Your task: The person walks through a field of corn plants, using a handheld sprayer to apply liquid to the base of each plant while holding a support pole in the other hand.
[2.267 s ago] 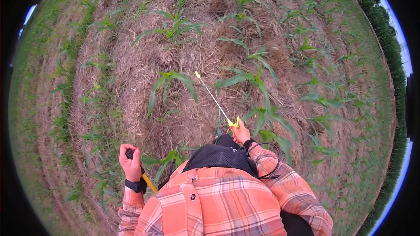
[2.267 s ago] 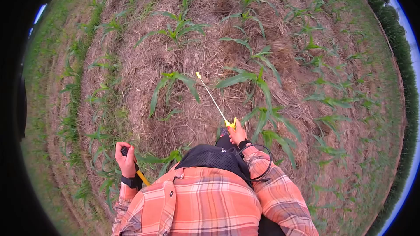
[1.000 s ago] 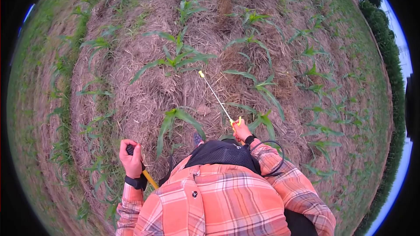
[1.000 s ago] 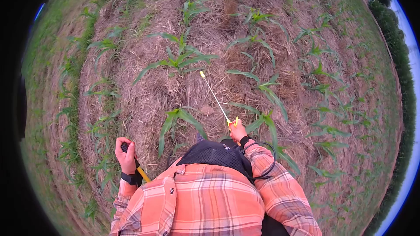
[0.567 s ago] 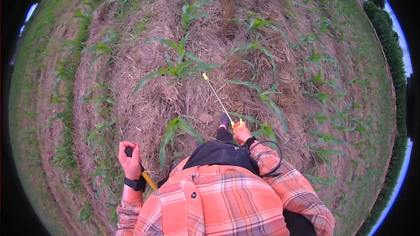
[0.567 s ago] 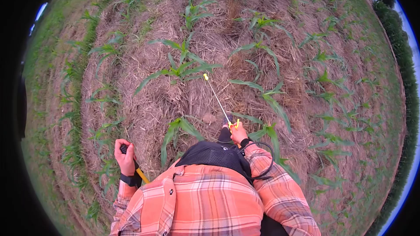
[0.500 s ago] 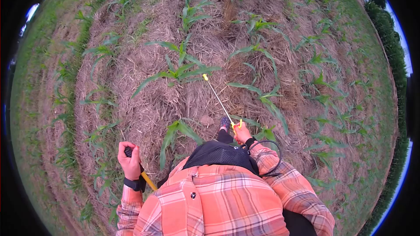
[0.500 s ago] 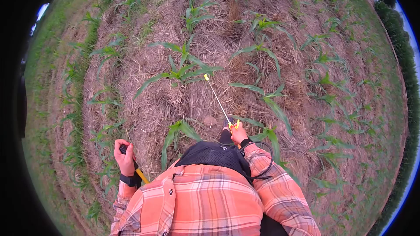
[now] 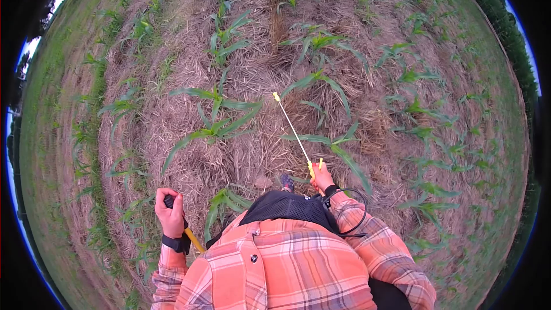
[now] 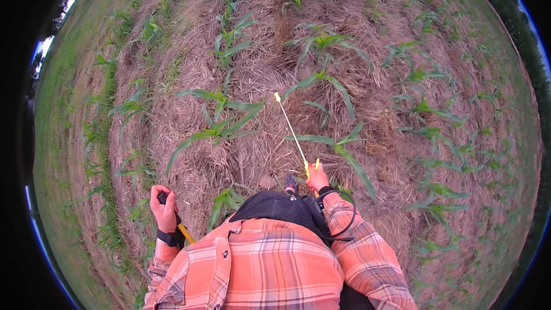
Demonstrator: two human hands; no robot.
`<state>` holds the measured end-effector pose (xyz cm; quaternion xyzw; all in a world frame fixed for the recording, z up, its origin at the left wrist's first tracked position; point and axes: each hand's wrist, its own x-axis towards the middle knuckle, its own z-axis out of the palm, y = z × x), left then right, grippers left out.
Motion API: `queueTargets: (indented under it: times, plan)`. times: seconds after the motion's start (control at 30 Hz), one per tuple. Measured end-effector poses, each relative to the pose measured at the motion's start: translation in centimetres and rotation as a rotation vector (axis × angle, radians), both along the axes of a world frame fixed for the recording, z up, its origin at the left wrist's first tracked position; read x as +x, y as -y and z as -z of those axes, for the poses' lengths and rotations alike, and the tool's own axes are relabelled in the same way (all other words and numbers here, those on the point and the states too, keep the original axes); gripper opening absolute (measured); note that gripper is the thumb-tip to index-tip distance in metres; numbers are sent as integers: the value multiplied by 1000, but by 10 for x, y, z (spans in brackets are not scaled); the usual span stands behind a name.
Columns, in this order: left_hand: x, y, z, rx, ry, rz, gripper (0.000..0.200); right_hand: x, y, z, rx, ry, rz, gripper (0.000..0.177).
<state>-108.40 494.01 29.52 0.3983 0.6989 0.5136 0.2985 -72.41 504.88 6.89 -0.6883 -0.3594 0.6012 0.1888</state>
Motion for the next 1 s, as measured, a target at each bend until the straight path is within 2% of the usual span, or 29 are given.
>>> queueTargets:
  times: [0.1,0.33,0.6,0.77,1.0]
  plan:
    - [11,-24,-3,-12,-27,5,10,14,-20,-3,-4,-20,54,39]
    - [15,-56,0,-15,-9,-2,10,22,-55,13,-82,-130,231,47]
    - [-17,-112,12,-44,0,-5,10,-4,-104,2,-150,49,273,57]
    - [-53,-168,13,10,61,-3,11,-41,-163,-5,-101,157,233,62]
    - [-104,-212,9,1,77,-37,11,-97,-222,-25,-79,241,183,60]
